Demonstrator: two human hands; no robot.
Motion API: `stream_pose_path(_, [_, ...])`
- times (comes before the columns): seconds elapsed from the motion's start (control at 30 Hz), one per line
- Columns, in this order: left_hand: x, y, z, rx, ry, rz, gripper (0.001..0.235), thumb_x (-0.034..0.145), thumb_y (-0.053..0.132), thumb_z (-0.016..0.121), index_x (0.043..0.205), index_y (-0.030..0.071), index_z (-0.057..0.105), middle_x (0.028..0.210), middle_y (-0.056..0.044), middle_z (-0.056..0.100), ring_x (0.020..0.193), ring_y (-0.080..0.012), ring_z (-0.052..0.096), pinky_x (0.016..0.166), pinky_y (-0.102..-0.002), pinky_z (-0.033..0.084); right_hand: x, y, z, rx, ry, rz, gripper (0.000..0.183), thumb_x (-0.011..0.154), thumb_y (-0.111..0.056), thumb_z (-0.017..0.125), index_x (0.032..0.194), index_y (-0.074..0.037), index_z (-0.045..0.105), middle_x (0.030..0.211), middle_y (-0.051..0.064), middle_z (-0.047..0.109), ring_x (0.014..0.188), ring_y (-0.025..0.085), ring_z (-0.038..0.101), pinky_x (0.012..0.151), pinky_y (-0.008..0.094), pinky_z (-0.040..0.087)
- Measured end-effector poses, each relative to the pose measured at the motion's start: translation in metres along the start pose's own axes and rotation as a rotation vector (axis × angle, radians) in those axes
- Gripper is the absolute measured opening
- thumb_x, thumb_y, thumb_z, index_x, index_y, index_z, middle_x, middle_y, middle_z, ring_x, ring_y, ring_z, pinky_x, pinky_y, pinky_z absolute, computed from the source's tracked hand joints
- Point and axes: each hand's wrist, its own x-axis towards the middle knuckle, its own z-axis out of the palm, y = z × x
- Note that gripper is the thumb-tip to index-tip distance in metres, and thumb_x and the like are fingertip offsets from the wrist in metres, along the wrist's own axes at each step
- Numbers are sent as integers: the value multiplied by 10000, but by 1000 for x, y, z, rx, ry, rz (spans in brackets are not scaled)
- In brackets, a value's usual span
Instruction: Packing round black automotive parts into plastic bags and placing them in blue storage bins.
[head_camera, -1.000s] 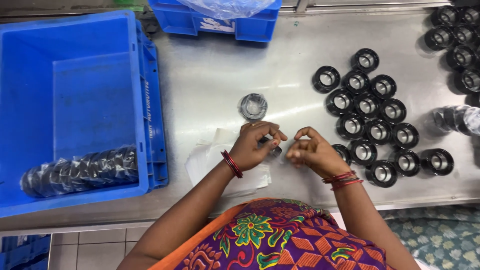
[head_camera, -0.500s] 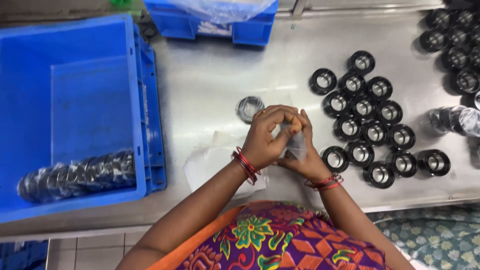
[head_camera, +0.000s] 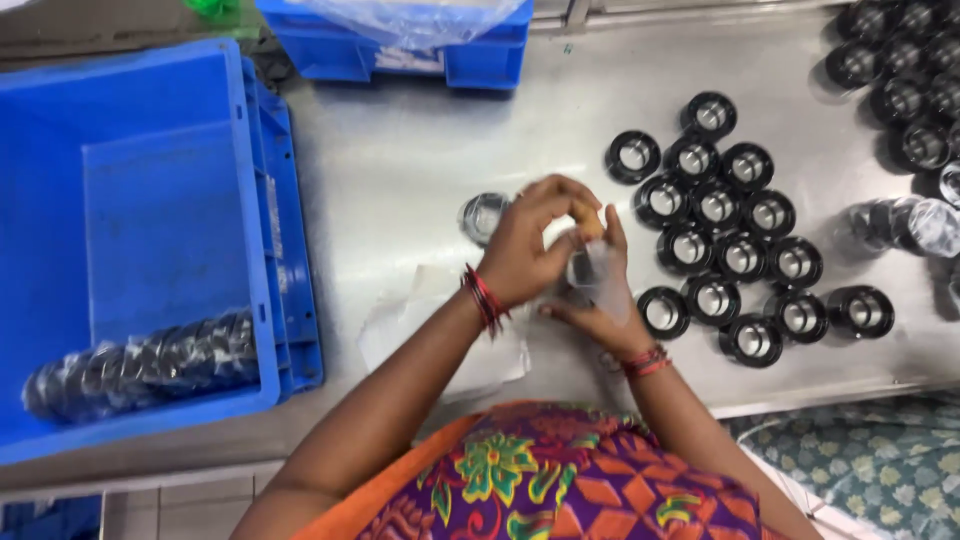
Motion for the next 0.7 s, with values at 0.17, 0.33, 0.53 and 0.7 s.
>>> stream_pose_path(0.17, [2, 4, 6, -13, -36, -46, 67, 940, 68, 715, 954, 45, 654, 1206, -47, 591, 1226, -207, 585, 1083, -353, 484, 15, -31, 7, 188, 90, -112, 757, 831, -136, 806, 1443, -22, 374, 1389, 117, 508, 1306, 233, 556, 1094, 365, 500])
stream_pose_path(0.33, [-2, -5, -4, 148, 6, -96, 23, 931, 50, 672, 953, 50, 677, 1261, -41, 599, 1260, -203, 581, 1088, -352, 482, 12, -2, 22, 32, 59, -120, 555, 879, -93, 685, 1372, -20, 439, 1257, 127, 575, 1199, 197, 597, 1017, 353, 509])
stream_pose_path(0.53, [-29, -19, -19, 243, -51, -86, 70, 885, 46, 713, 954, 54, 707, 1390, -97, 546, 1357, -298, 513, 1147, -422, 399, 3, 33, 6, 37, 247, 92, 125, 1020, -126, 629, 1109, -38, 626, 913, 56, 678, 828, 160, 664, 703, 306, 548])
stream_pose_path(0.7, [-63, -65, -15, 455, -144, -330, 123, 838, 153, 797, 909, 66, 747, 1405, -183, 495, 1144, -348, 609, 945, -415, 483, -10, -13, -14, 400, 26, 348, 236, 949, -119, 581, 1172, -54, 622, 873, 46, 688, 676, 150, 638, 555, 299, 519])
